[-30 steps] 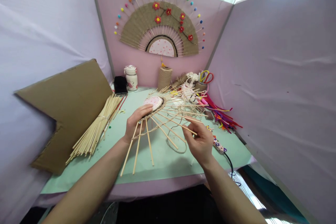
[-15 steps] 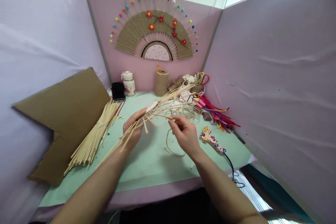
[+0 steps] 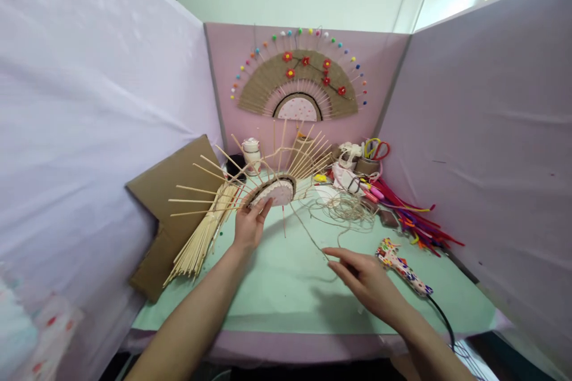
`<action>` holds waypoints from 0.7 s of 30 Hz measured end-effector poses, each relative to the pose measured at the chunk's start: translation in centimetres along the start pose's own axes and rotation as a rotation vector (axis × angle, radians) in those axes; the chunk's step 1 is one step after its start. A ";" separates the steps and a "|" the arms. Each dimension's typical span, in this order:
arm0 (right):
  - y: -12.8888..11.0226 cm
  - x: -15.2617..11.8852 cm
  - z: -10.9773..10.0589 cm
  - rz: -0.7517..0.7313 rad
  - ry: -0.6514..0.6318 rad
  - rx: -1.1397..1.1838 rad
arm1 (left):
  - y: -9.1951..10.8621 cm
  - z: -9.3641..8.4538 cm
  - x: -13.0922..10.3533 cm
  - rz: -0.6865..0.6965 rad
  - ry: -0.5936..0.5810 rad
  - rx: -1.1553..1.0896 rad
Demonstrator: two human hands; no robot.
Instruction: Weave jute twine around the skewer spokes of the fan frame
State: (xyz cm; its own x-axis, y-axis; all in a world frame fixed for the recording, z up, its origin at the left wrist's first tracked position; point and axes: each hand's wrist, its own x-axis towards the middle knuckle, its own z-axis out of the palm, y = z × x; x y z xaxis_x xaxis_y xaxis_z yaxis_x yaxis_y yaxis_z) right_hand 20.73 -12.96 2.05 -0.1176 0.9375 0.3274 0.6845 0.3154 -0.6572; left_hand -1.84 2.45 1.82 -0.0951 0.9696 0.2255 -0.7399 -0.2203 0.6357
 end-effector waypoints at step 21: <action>14.6 -3.7 -5.8 0.520 -0.063 -0.656 | -0.9 -2.0 1.7 -0.266 0.180 -0.168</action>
State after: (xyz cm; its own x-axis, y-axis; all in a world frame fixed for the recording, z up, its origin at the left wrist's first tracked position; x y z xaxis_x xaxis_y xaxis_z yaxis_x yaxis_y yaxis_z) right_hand 35.32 -12.70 -4.82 0.3024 0.9523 0.0405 0.9398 -0.2908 -0.1794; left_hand -2.69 4.55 0.11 0.0105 0.9972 -0.0747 -0.8520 0.0480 0.5213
